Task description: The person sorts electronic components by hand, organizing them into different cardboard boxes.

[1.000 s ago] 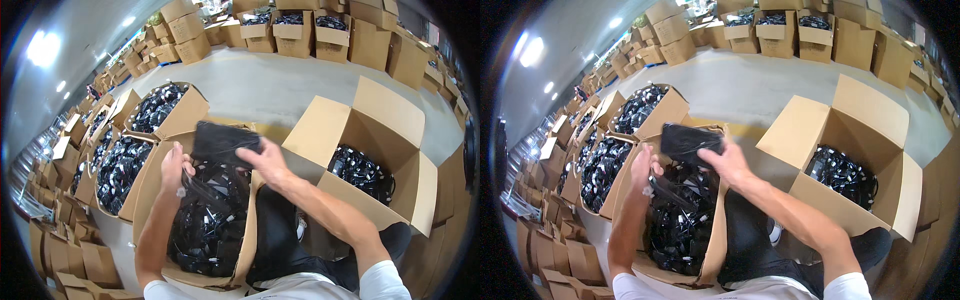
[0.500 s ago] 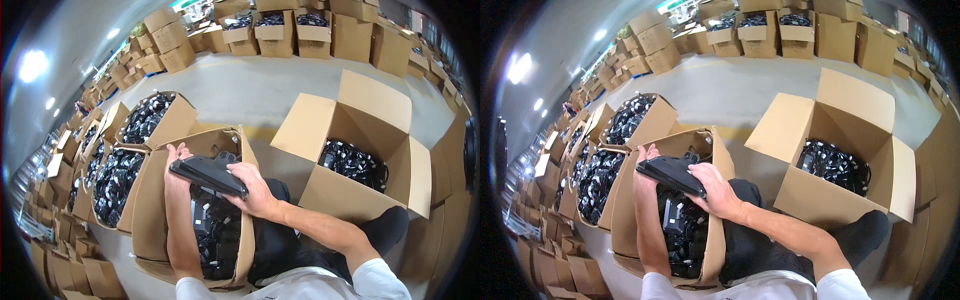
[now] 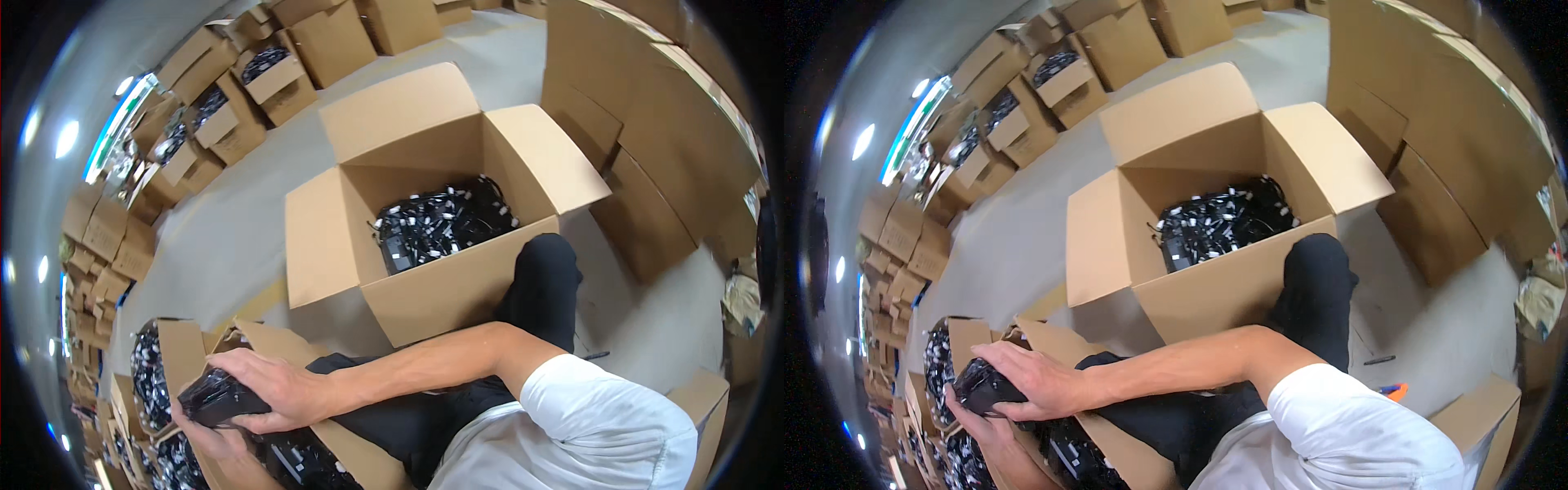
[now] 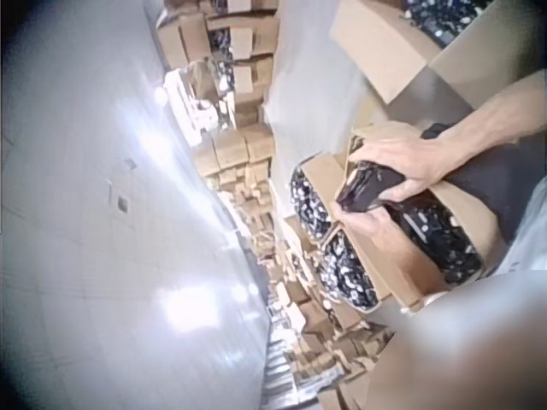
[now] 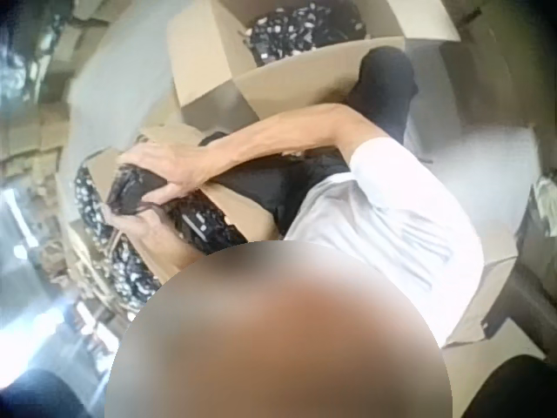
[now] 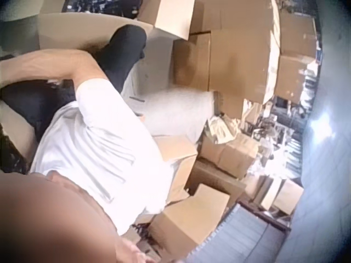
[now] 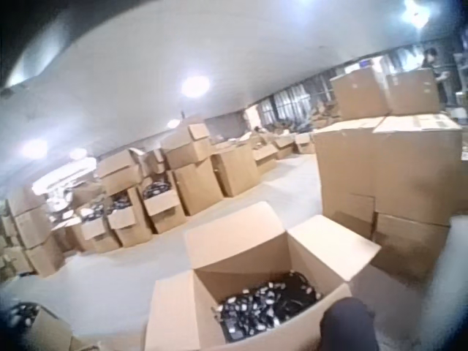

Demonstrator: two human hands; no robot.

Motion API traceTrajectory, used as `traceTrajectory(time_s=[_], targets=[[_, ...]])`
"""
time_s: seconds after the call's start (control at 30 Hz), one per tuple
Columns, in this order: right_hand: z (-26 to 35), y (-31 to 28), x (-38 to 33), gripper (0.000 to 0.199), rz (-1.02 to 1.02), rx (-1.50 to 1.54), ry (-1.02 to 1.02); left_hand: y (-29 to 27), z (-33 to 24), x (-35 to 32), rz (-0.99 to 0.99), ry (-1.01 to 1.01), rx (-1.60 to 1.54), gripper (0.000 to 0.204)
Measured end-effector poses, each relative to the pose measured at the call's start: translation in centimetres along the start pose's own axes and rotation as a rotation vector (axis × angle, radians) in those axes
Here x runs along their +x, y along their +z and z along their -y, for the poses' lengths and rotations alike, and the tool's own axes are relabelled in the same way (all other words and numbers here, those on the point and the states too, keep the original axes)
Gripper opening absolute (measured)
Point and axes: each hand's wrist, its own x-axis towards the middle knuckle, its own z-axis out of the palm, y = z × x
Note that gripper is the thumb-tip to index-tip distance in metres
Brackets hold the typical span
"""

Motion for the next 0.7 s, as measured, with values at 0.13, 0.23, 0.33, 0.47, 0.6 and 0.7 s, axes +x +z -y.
traceTrajectory(time_s=[0.13, 0.23, 0.33, 0.47, 0.6, 0.7], targets=[[0.4, -4.7, 2.7, 0.074, -0.006, -0.026, 0.116, 6.8, 0.4, 1.0, 0.023, 0.172, 0.073, 0.053], [-0.5, -7.6, 5.0, 0.069, -0.181, 0.135, 0.252, 12.2, 0.6, -0.6, 0.105, 0.390, 0.255, 0.061], [-0.9, -11.2, 6.7, 0.067, -0.150, 0.114, 0.304, 14.8, 2.7, 1.7, 0.056, 0.518, 0.536, 0.055], [-1.9, -22.4, 9.4, 0.065, -0.013, -0.154, 0.378, 19.5, 6.2, 4.8, 0.503, 0.072, 0.645, 0.060], [-3.0, -27.9, 8.3, 0.073, 0.135, -0.285, 0.534, 24.1, 10.5, 6.0, 0.828, -0.327, 0.523, 0.065], [-4.1, -34.8, 5.4, 0.090, 0.063, 0.054, 0.842, 29.0, 14.6, 6.3, 0.794, -0.377, 0.328, 0.058]])
